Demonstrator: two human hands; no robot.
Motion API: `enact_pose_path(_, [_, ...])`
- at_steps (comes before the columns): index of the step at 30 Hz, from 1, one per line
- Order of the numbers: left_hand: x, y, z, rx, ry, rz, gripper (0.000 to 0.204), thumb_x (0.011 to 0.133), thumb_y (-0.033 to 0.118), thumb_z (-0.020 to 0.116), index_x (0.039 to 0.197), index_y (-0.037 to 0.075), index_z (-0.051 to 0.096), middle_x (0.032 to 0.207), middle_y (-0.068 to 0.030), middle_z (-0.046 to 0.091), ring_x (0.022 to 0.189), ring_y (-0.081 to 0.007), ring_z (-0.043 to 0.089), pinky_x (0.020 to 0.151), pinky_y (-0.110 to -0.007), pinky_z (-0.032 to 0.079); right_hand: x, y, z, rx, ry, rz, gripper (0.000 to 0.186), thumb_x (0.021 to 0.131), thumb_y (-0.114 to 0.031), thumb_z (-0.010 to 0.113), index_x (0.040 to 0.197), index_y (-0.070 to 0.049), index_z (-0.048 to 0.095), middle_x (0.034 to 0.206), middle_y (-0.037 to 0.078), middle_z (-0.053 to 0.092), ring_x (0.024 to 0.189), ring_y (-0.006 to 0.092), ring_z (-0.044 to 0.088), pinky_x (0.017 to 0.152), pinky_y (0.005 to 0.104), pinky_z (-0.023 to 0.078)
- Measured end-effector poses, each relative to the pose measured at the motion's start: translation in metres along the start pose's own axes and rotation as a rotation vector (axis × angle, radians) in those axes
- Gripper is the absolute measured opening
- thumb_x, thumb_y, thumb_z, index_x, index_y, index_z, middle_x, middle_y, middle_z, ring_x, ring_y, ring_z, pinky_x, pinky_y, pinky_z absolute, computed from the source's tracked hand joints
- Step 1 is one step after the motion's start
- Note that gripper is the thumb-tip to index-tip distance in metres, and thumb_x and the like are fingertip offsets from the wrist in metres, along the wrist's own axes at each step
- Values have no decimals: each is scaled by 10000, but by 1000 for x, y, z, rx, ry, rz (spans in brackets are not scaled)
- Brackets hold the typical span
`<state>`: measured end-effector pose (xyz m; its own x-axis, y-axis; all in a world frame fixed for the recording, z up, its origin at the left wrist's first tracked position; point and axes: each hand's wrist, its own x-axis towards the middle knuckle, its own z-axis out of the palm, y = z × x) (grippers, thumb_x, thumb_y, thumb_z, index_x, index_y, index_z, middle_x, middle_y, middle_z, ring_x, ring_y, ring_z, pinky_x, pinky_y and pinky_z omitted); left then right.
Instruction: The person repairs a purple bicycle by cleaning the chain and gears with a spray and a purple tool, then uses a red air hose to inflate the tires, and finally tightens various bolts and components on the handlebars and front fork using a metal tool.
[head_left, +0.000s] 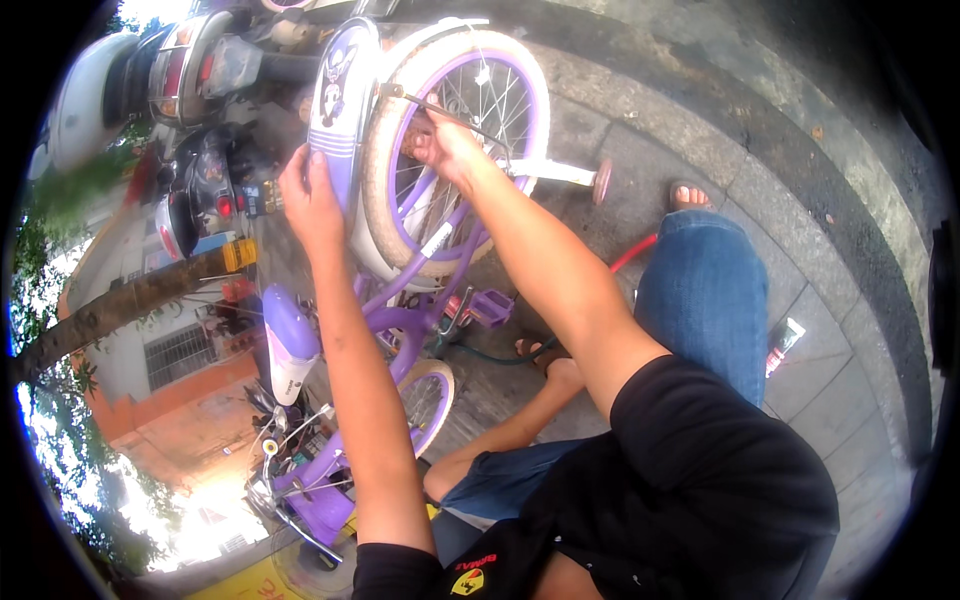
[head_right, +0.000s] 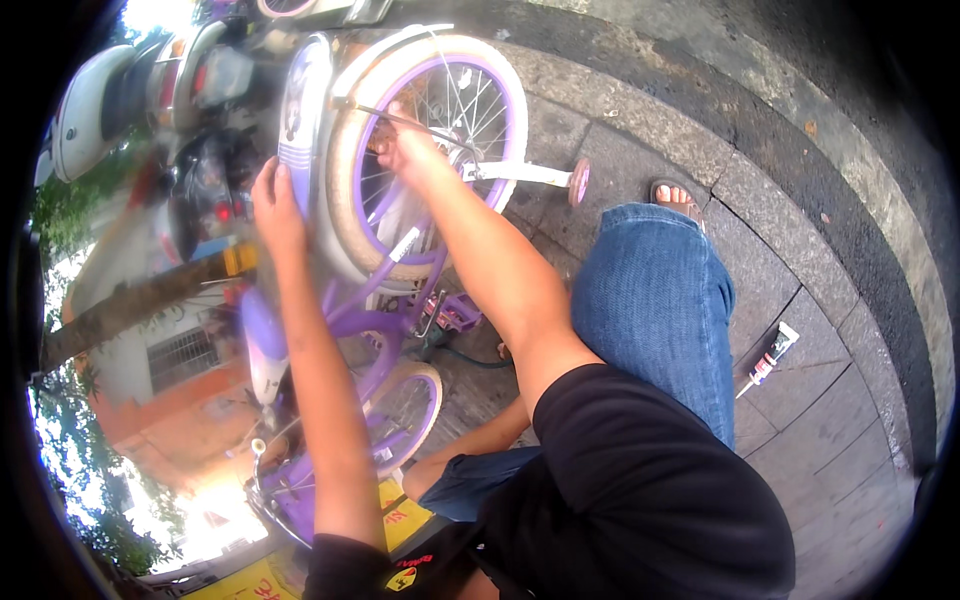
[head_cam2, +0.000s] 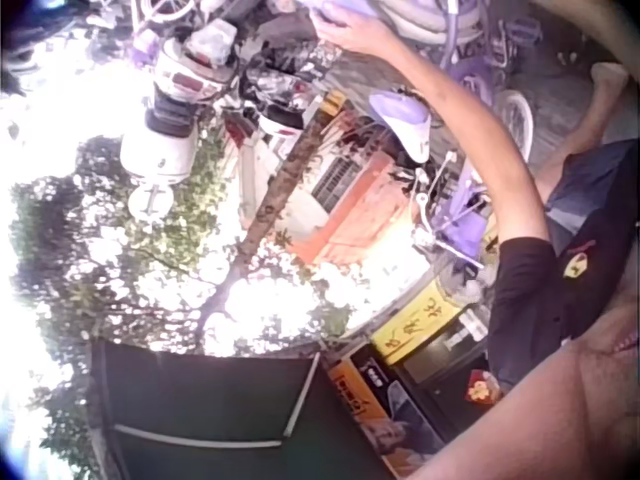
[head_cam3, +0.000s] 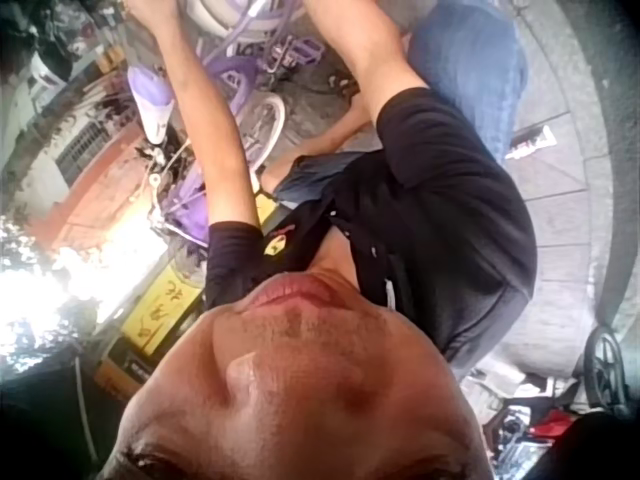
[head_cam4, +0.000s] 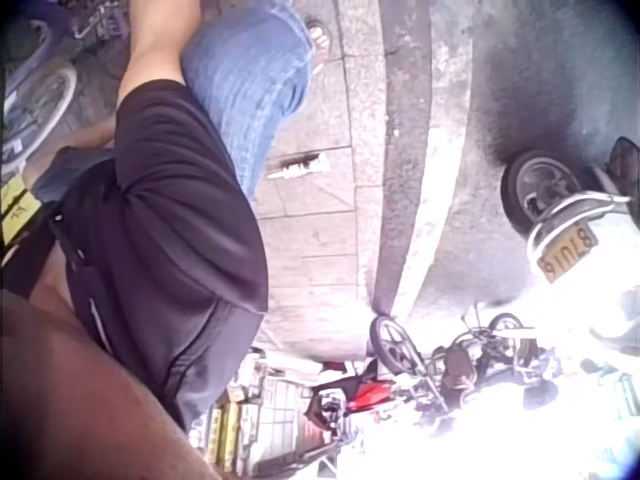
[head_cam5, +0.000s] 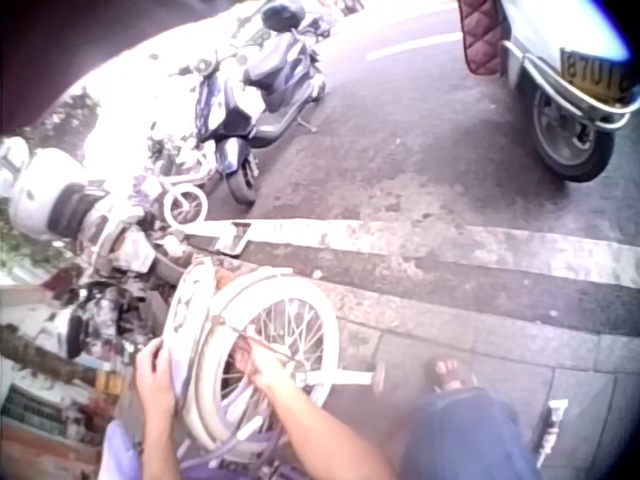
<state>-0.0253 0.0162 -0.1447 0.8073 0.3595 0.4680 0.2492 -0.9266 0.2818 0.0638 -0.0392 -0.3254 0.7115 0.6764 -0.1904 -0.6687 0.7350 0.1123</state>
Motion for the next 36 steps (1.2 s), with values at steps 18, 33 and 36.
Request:
enact_pose_path(18, [2,-7,-3,-33,-14,-20,397,909,292,546,1185,8,580,1192,-145,553,1121,-246,528,970,-340,387,-8,-1,7,7,-34,28,226,998,-243,394,1105,-75,500,916,60,555,625,109,434,523,247,393])
enact_pose_path(33, [4,1,7,-51,45,-15,378,859,321,594,1124,53,627,1138,-151,586,1075,-287,557,941,-353,409,-2,-12,2,140,-77,-18,234,995,-191,394,1167,-56,479,968,68,585,633,106,476,525,223,426])
enact_pose_path(36, [0,-10,4,-20,65,17,380,853,346,595,1106,65,633,1137,-137,591,1084,-295,547,938,-361,409,-12,-5,8,117,-20,-17,251,999,-204,388,1184,-55,468,987,75,589,634,100,474,525,235,438])
